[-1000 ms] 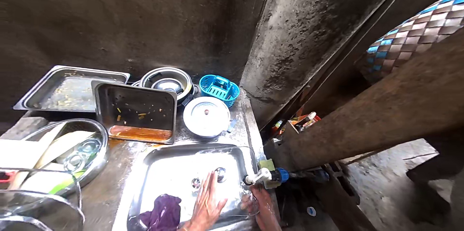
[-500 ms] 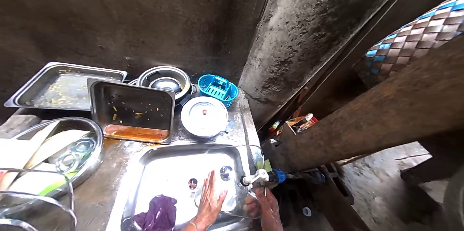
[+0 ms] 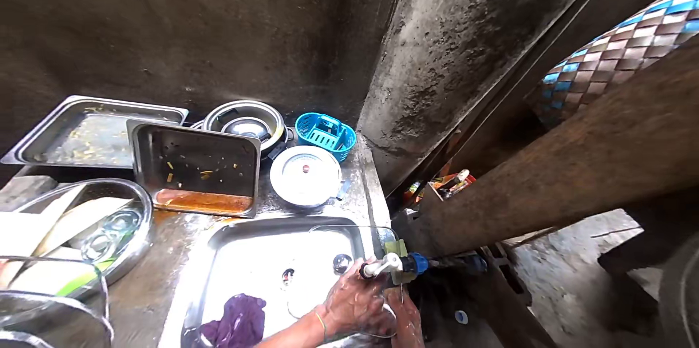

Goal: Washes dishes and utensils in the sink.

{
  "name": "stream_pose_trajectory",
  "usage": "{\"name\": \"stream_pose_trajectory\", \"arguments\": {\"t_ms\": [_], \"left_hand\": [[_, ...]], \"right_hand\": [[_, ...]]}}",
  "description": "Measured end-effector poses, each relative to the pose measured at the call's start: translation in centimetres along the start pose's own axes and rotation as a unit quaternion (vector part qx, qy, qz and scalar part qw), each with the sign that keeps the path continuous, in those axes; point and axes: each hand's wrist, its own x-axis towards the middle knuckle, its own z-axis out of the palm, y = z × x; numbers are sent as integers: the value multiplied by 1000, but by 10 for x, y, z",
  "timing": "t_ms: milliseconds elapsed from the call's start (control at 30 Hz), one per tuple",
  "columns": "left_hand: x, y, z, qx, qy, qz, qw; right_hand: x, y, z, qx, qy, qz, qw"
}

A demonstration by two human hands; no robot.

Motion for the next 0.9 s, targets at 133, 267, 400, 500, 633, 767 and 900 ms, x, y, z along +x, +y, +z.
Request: {"name": "stream_pose_trajectory", "arguments": {"t_ms": [133, 267, 400, 500, 633, 767, 900], "left_hand": [[33, -3, 1, -125, -24, -119, 985], [62, -12, -9, -127, -161, -202, 958], [75, -36, -27, -111, -288, -236, 921], [75, -47, -42, -93, -346, -261, 896], [64, -71, -56, -130, -353, -328, 866], [5, -127, -68, -92, -294, -394, 866], [-77, -131, -78, -85, -103, -513, 848]], "right_hand": [[-3, 5, 9, 48, -11, 24, 998], [-6, 5, 15, 72, -38, 47, 996], [-8, 4, 18, 80, -55, 61, 993], [-8, 11, 27, 92, -73, 69, 991], [-7, 18, 37, 72, -100, 64, 990], [-7, 16, 27, 73, -108, 66, 989], [0, 11, 18, 91, -98, 80, 988]]}}
